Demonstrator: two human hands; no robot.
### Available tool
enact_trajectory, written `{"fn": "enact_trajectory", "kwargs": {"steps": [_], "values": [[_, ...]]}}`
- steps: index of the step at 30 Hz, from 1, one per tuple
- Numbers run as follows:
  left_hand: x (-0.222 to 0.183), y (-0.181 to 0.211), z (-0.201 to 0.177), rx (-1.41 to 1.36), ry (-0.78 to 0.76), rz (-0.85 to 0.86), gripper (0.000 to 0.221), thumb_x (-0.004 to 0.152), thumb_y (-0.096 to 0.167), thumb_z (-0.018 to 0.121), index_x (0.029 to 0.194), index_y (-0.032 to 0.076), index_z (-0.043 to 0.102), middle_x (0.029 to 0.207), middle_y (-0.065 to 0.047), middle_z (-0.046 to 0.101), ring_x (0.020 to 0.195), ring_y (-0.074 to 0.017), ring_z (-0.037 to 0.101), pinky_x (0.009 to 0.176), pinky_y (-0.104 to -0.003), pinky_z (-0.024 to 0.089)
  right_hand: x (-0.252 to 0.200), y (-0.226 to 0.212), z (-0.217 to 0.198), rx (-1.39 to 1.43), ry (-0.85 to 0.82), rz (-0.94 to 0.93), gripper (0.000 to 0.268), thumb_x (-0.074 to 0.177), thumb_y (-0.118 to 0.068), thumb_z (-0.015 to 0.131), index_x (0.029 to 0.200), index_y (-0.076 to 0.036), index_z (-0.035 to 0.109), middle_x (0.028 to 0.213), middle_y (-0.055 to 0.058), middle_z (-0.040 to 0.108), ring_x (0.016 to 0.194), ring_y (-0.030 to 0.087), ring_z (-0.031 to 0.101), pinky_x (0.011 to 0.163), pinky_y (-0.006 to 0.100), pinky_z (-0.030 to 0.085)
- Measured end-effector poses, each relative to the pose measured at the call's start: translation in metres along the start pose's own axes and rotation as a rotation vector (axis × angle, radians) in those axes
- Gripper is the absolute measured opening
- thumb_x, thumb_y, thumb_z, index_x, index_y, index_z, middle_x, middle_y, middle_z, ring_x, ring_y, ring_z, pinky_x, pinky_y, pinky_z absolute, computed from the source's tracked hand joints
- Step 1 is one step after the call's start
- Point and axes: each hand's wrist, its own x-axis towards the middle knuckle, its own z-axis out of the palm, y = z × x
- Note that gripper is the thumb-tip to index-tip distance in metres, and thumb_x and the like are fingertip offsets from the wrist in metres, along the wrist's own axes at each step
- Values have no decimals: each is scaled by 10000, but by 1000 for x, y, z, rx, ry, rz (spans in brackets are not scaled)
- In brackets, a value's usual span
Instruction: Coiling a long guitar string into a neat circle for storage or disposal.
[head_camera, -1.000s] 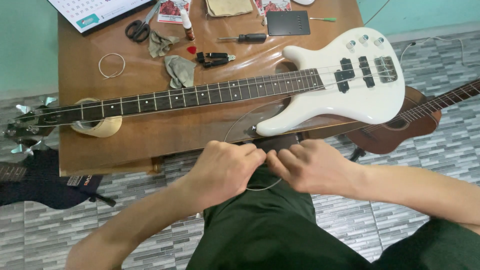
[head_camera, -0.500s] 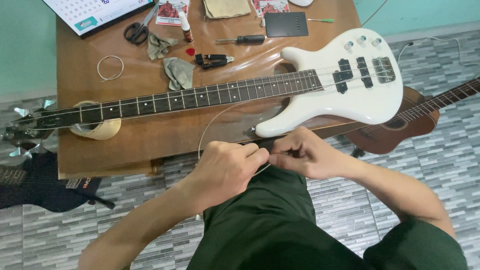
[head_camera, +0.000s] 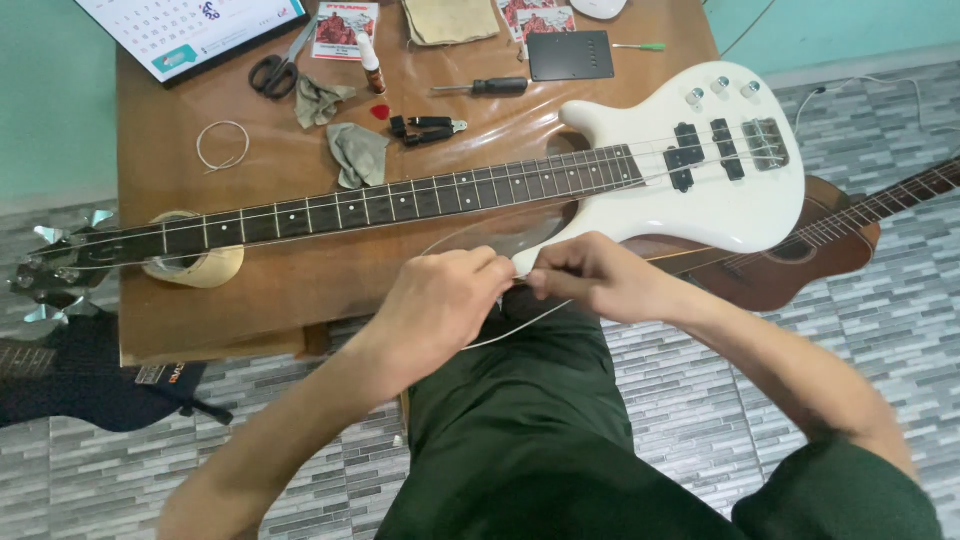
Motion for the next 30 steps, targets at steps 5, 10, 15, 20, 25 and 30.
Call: {"fn": "enact_trajectory", "kwargs": {"steps": [5, 10, 15, 20, 25, 30], "values": [[-8, 3, -23, -159, 1, -84, 204, 1072, 209, 494, 972, 113, 642, 728, -31, 520, 669, -310, 624, 533, -369, 511, -19, -11, -4, 46, 48, -63, 301, 1021, -130, 565, 802, -28, 744, 565, 37, 567, 611, 116, 496, 579, 280, 441], [-4, 5, -24, -120, -8, -32, 160, 1041, 161, 526, 963, 117, 659, 725, -38, 564, 667, -299, 646, 535, -368, 515, -15, -22, 10, -18, 135, -223, 221, 1008, -105, 581, 869, -12, 725, 576, 72, 572, 627, 109, 498, 569, 298, 484], [-3, 2, -23, -201, 22, -86, 146, 1036, 165, 551, 969, 95, 659, 717, -60, 594, 677, -327, 674, 540, -380, 533, -6, 8, 18, -492, 400, -533, 118, 958, -76, 679, 1036, -6, 734, 672, 116, 578, 497, 276, 572, 477, 346, 464], [-5, 3, -18, -208, 78, -113, 139, 1044, 202, 545, 1001, 138, 660, 718, -48, 599, 686, -323, 686, 557, -387, 547, 2, 33, 24, -814, 577, -859, 139, 951, -49, 640, 1037, 1, 737, 636, 48, 503, 448, 163, 502, 427, 272, 443], [-2, 2, -20, -242, 125, -124, 143, 1037, 186, 542, 1028, 148, 680, 727, -59, 625, 694, -341, 692, 571, -410, 555, 13, 44, 29, -706, 625, -911, 142, 931, -39, 648, 1002, 41, 740, 589, 37, 503, 400, 161, 510, 395, 273, 456], [0, -2, -30, -452, 154, -179, 156, 1038, 192, 560, 1004, 122, 696, 763, -105, 686, 768, -403, 702, 590, -404, 572, -4, 37, 26, -339, 637, -621, 243, 906, -55, 708, 1126, 46, 699, 598, 43, 597, 422, 184, 513, 437, 279, 453]]}}
